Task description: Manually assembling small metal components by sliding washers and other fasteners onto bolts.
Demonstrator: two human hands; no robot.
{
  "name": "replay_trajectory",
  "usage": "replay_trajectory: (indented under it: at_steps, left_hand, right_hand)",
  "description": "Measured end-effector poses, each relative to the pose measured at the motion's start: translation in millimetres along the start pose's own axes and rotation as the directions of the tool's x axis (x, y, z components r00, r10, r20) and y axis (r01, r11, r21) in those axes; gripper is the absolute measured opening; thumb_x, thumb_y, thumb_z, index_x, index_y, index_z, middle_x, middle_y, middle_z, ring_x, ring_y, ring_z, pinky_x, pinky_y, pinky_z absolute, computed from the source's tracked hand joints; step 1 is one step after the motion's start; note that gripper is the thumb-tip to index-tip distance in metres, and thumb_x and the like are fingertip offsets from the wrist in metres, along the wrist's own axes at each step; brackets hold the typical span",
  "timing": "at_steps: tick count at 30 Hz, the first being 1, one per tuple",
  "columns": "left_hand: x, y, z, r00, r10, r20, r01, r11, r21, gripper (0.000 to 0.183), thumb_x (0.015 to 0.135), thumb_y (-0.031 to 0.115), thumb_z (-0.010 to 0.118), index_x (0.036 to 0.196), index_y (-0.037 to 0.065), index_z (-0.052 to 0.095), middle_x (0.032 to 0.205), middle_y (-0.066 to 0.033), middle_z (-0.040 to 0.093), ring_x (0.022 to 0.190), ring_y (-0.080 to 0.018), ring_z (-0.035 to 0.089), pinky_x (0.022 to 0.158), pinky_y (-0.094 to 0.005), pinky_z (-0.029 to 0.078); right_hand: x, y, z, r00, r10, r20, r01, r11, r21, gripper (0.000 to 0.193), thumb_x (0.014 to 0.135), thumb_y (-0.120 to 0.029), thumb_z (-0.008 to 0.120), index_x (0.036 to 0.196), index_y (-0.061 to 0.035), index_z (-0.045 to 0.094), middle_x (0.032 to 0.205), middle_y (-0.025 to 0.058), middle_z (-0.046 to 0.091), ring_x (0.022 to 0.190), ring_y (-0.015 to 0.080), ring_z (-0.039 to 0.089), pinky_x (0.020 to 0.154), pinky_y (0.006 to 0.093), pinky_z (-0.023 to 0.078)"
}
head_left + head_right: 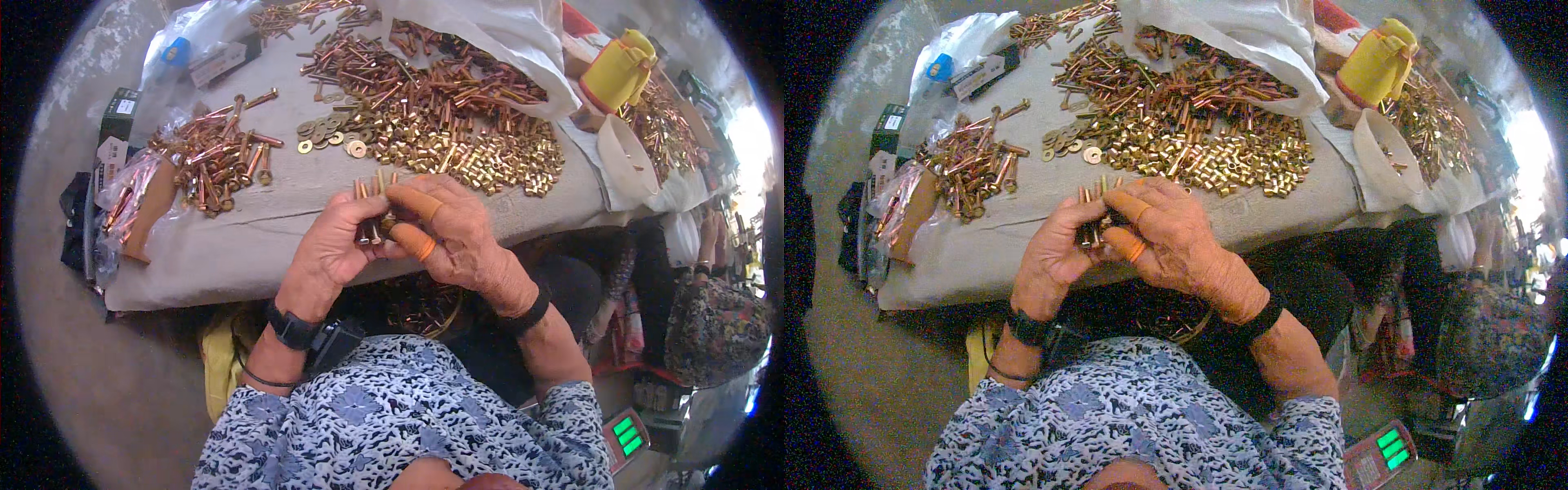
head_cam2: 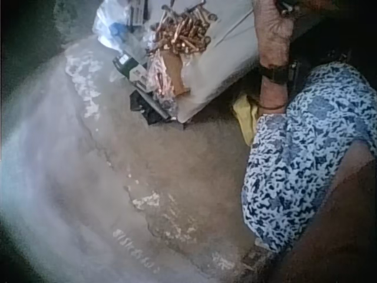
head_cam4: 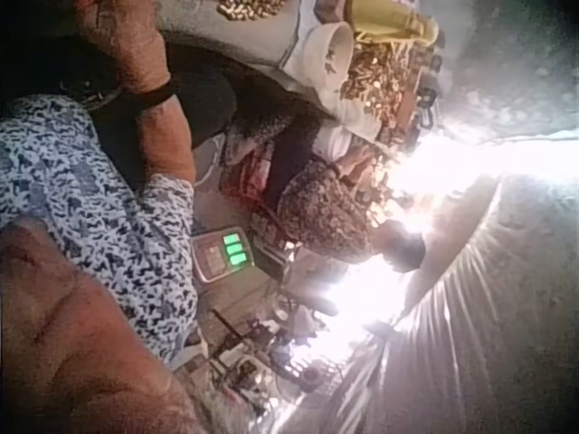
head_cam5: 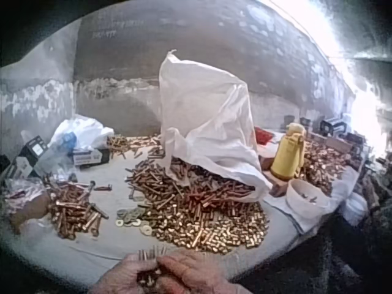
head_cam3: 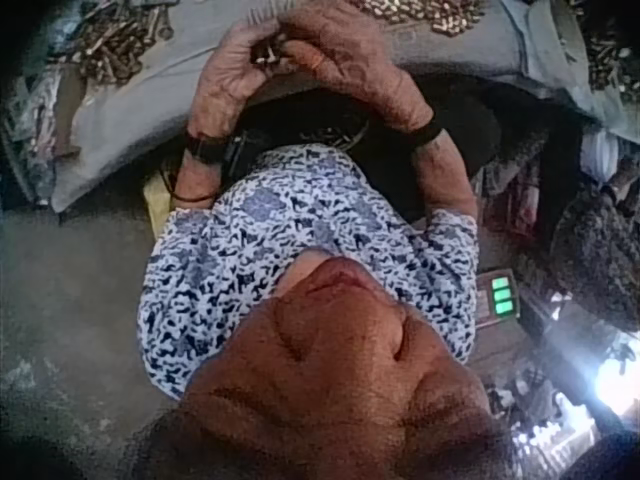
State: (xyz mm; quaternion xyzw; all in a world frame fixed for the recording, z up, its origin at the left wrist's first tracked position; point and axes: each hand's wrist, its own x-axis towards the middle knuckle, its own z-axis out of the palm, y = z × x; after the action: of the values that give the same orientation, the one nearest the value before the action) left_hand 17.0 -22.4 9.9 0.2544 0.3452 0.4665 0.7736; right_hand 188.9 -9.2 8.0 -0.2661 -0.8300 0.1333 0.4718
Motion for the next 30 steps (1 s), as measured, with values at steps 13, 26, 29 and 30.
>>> replay_trajectory:
  at_steps: [13, 26, 29, 30]
  left_hand:
    - [-13, 21, -25, 0.997, 0.079, -0.024, -0.075, 0.986, 0.152, 0.027, 0.084, 0.015, 0.06, 0.105, -0.002, 0.057, 0.075, -0.0092, 0.061, 0.051, -0.0114, 0.056, 0.039, -0.0214, 0.043]
    - [-25, 34, -45, 0.973, 0.176, -0.147, -0.156, 0.978, 0.138, 0.025, 0.081, 0.011, 0.063, 0.1, -0.002, 0.053, 0.072, -0.0135, 0.061, 0.047, -0.0112, 0.053, 0.035, -0.0224, 0.04]
    - [-25, 37, -50, 0.965, 0.189, -0.185, -0.17, 0.979, 0.112, 0.024, 0.081, 0.012, 0.063, 0.098, -0.002, 0.054, 0.071, -0.0126, 0.06, 0.046, -0.011, 0.052, 0.035, -0.0224, 0.04]
    - [-25, 37, -50, 0.968, 0.185, -0.171, -0.165, 0.978, 0.126, 0.023, 0.082, 0.012, 0.063, 0.097, -0.002, 0.054, 0.07, -0.0119, 0.06, 0.046, -0.0108, 0.052, 0.035, -0.0223, 0.039]
  right_hand:
    - [3, 26, -26, 0.848, 0.371, -0.379, -0.445, 0.887, -0.127, 0.013, 0.085, -0.006, 0.057, 0.094, -0.0006, 0.064, 0.085, 0.0058, 0.064, 0.079, 0.0101, 0.058, 0.071, 0.0228, 0.045]
    - [31, 29, 16, 0.994, -0.038, -0.102, -0.015, 0.88, -0.475, 0.033, 0.072, -0.009, 0.065, 0.105, -0.0079, 0.058, 0.097, 0.0115, 0.06, 0.094, 0.0311, 0.055, 0.08, 0.0414, 0.043]
    - [44, 21, 33, 0.996, 0.068, 0.055, -0.025, 0.825, -0.565, 0.044, 0.075, -0.021, 0.063, 0.116, -0.0093, 0.053, 0.115, 0.014, 0.053, 0.116, 0.0338, 0.042, 0.093, 0.051, 0.032]
    - [48, 21, 41, 0.994, 0.083, 0.077, -0.02, 0.802, -0.597, 0.045, 0.075, -0.023, 0.063, 0.117, -0.0094, 0.053, 0.117, 0.0146, 0.052, 0.118, 0.034, 0.04, 0.095, 0.0529, 0.03]
